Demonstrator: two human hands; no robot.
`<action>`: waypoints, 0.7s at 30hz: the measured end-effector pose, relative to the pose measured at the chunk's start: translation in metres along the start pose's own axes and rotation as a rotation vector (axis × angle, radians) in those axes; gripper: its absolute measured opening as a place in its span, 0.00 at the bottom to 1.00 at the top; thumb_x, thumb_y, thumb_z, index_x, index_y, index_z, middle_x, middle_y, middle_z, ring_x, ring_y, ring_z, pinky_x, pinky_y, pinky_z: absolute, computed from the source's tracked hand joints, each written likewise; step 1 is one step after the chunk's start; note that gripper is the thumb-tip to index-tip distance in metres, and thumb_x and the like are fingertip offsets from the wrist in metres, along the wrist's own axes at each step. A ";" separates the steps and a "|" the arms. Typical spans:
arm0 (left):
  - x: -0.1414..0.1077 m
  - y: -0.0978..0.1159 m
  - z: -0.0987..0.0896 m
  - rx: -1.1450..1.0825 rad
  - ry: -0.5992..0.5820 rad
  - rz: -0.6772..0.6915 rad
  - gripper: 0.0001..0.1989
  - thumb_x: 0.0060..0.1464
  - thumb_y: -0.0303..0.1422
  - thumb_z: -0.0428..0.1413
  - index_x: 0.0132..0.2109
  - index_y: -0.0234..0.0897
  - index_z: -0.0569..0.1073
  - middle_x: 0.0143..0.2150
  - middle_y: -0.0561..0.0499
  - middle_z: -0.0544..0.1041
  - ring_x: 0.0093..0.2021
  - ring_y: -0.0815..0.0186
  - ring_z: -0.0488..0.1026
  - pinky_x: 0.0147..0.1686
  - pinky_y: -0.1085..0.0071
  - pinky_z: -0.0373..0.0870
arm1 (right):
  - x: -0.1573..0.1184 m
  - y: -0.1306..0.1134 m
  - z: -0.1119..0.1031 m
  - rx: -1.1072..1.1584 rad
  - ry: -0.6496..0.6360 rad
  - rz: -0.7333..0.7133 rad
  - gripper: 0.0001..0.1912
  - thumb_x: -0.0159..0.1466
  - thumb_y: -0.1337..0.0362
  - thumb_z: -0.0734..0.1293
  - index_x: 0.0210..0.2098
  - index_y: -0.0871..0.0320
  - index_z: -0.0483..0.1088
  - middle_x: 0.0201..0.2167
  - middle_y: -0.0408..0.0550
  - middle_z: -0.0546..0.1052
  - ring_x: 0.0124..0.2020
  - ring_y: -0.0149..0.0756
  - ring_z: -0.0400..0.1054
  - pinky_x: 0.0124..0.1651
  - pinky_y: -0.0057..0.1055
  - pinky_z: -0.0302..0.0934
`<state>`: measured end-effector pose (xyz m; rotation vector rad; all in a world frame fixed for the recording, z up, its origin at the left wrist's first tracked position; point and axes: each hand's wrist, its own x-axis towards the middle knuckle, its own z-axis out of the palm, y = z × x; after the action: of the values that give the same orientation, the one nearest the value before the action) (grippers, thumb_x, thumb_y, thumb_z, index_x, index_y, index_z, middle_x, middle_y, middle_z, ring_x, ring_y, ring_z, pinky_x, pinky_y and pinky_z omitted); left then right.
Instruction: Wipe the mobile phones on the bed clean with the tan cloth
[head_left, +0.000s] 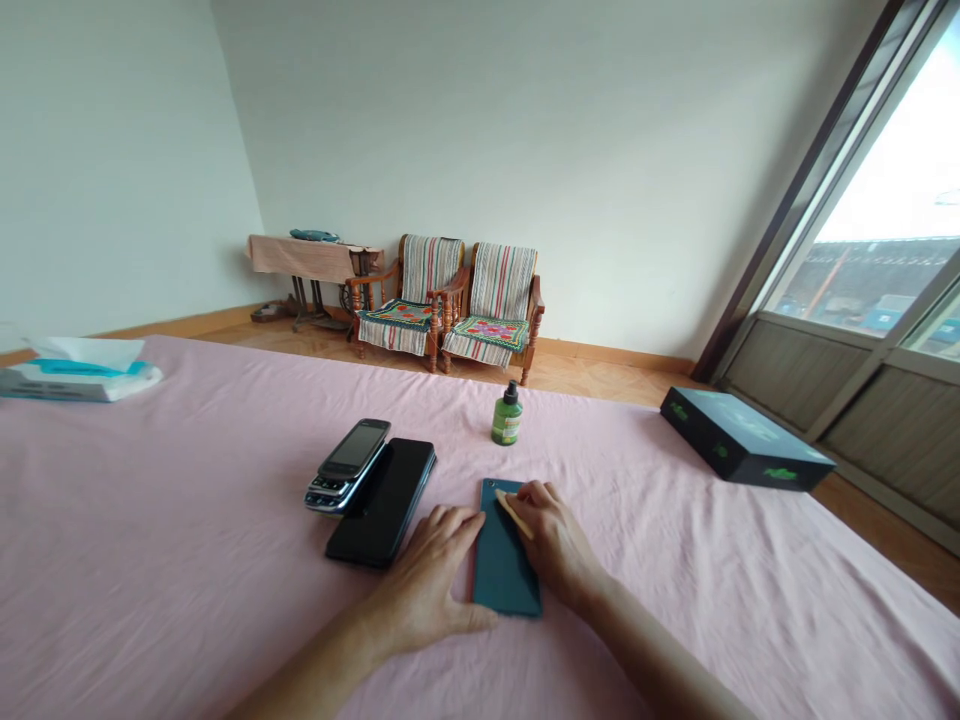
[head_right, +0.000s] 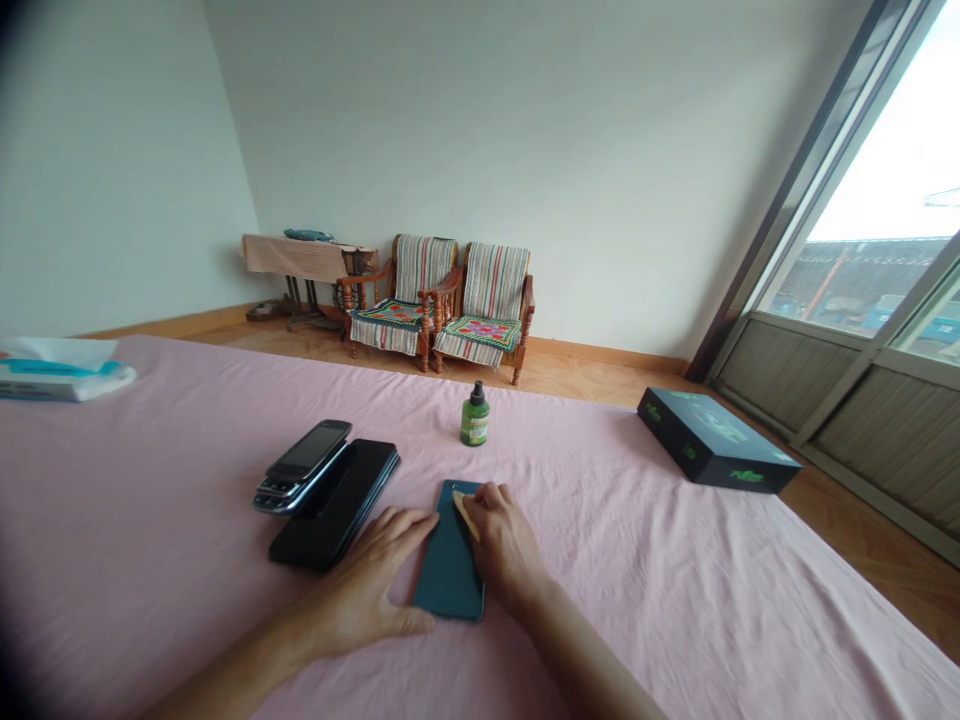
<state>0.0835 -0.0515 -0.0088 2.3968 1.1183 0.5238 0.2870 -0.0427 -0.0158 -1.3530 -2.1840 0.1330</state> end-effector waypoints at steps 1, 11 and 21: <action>0.000 0.000 0.000 0.008 0.000 -0.001 0.43 0.36 0.41 0.68 0.60 0.40 0.62 0.58 0.45 0.65 0.57 0.52 0.60 0.57 0.56 0.58 | 0.008 0.005 0.002 -0.021 0.011 0.011 0.11 0.66 0.72 0.59 0.38 0.58 0.73 0.37 0.50 0.70 0.39 0.38 0.62 0.43 0.32 0.60; 0.000 0.000 0.001 0.008 0.009 0.009 0.43 0.35 0.43 0.68 0.59 0.40 0.63 0.57 0.45 0.66 0.56 0.53 0.60 0.56 0.58 0.59 | -0.007 -0.005 0.007 0.042 0.031 0.040 0.14 0.65 0.73 0.58 0.44 0.57 0.72 0.39 0.52 0.70 0.41 0.39 0.62 0.44 0.33 0.62; 0.002 -0.002 0.001 0.005 -0.003 -0.010 0.43 0.35 0.43 0.68 0.60 0.40 0.63 0.58 0.45 0.65 0.57 0.52 0.60 0.57 0.57 0.58 | -0.041 -0.015 -0.003 0.133 -0.018 -0.024 0.16 0.65 0.73 0.59 0.47 0.53 0.71 0.39 0.50 0.70 0.41 0.38 0.63 0.43 0.33 0.64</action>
<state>0.0839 -0.0495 -0.0109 2.3937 1.1310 0.5143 0.2900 -0.0853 -0.0244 -1.2556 -2.1646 0.2774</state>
